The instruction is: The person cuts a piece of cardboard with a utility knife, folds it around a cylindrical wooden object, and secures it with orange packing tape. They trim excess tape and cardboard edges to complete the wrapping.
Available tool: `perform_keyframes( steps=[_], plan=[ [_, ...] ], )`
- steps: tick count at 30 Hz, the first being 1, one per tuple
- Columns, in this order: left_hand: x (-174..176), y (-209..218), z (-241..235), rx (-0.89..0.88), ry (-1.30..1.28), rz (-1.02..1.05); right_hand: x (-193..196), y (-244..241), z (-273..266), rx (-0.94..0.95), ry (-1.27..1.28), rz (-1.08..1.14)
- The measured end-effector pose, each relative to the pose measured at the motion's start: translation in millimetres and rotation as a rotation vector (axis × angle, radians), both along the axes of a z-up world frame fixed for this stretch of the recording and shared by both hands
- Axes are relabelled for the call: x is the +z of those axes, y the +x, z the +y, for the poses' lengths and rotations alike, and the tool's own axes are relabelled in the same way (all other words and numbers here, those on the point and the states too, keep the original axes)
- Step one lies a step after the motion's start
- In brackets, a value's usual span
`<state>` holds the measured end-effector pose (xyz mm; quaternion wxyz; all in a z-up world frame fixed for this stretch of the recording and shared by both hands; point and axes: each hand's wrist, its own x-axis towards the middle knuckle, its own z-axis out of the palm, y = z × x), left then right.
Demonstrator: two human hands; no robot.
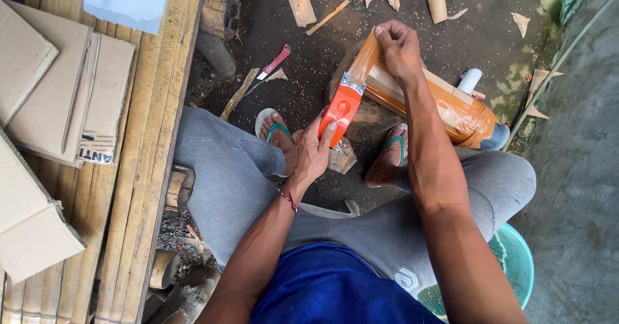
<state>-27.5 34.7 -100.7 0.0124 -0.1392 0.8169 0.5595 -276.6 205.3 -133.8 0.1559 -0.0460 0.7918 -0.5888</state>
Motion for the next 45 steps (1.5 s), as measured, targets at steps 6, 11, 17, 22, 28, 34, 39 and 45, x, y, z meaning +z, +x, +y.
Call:
perform_keyframes(
  steps=[6, 11, 17, 22, 28, 34, 39, 45],
  plan=[
    [-15.8, -2.4, 6.1, -0.002, -0.063, -0.079, -8.0, 1.4, -1.0, -0.026, 0.359, 0.235],
    [-35.3, -10.6, 6.5, 0.0, -0.008, -0.122, -9.5, -5.9, -4.1, -0.021, 0.486, 0.362],
    [-43.4, -15.9, 11.2, 0.016, 0.062, -0.126, 13.0, -2.4, -9.0, 0.073, 0.777, -0.039],
    [-48.5, -17.1, 6.3, 0.012, 0.054, -0.119, -3.6, -2.1, -15.9, 0.337, 0.851, 0.264],
    [-47.2, -14.7, 3.0, 0.017, 0.157, -0.289, 7.9, -27.5, 7.9, 0.312, 1.069, -0.026],
    [-54.0, -12.5, 5.4, 0.028, 0.05, -0.103, 55.1, 58.9, 47.8, 0.373, 0.87, 0.579],
    [-34.4, -20.4, 11.2, 0.085, 0.02, -0.099, 78.7, 54.4, 62.3, 0.463, 0.904, 0.25],
    [-3.7, -33.2, 7.2, 0.054, 0.005, -0.157, 79.4, 26.4, 78.4, 0.645, 0.591, -0.067]
  ],
)
